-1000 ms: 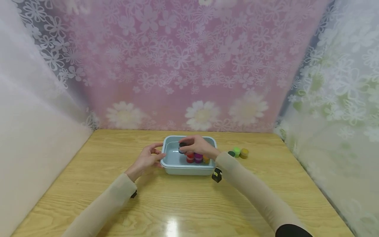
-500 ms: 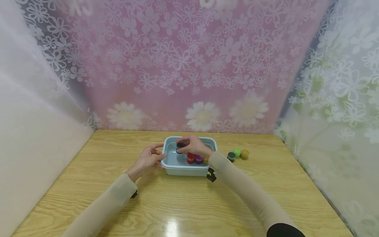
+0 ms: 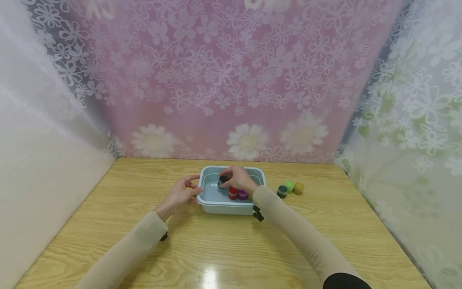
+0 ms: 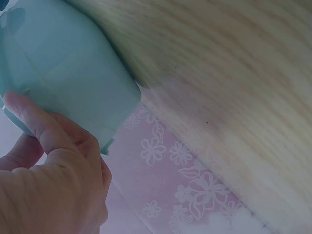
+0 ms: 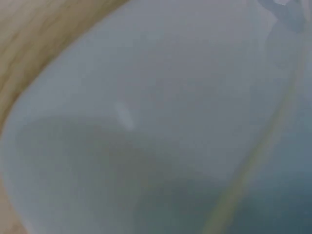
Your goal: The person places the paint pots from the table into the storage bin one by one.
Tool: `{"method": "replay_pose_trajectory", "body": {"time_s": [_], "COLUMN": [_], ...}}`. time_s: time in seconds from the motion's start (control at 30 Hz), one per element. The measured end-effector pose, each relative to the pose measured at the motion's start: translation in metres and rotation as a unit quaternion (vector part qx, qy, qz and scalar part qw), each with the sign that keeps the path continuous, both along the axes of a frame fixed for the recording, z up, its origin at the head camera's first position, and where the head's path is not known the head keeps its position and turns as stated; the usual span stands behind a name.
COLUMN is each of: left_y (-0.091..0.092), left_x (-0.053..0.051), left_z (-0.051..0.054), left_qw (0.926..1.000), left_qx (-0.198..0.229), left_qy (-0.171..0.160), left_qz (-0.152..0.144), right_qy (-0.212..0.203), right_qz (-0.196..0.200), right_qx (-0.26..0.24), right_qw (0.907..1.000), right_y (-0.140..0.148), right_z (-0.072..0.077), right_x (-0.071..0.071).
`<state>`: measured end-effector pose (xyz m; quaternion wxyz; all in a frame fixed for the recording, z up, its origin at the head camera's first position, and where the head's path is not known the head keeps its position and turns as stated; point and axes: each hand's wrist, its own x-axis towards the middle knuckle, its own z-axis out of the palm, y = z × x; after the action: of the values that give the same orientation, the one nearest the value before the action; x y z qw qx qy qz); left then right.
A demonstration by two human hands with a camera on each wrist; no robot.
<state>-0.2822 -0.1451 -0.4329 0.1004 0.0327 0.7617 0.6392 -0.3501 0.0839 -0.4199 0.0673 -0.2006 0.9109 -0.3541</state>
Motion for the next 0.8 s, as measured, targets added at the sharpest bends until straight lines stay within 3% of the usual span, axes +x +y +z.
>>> {"method": "replay_pose_trajectory", "body": {"time_s": [0.23, 0.8], "left_y": [0.001, 0.001], "left_x": [-0.001, 0.000], "left_z": [-0.001, 0.000], "left_qw": [1.0000, 1.0000], "left_qx": [-0.001, -0.003], "left_qy": [-0.007, -0.003], "left_qz": [0.002, -0.001], "right_qy": [-0.004, 0.034], "right_qz": [-0.008, -0.001], "right_qx": [0.014, 0.050], "right_qw": [0.9999, 0.9982], "right_y": [0.001, -0.002], "right_z": [-0.002, -0.010], "right_x": [-0.002, -0.006]}}
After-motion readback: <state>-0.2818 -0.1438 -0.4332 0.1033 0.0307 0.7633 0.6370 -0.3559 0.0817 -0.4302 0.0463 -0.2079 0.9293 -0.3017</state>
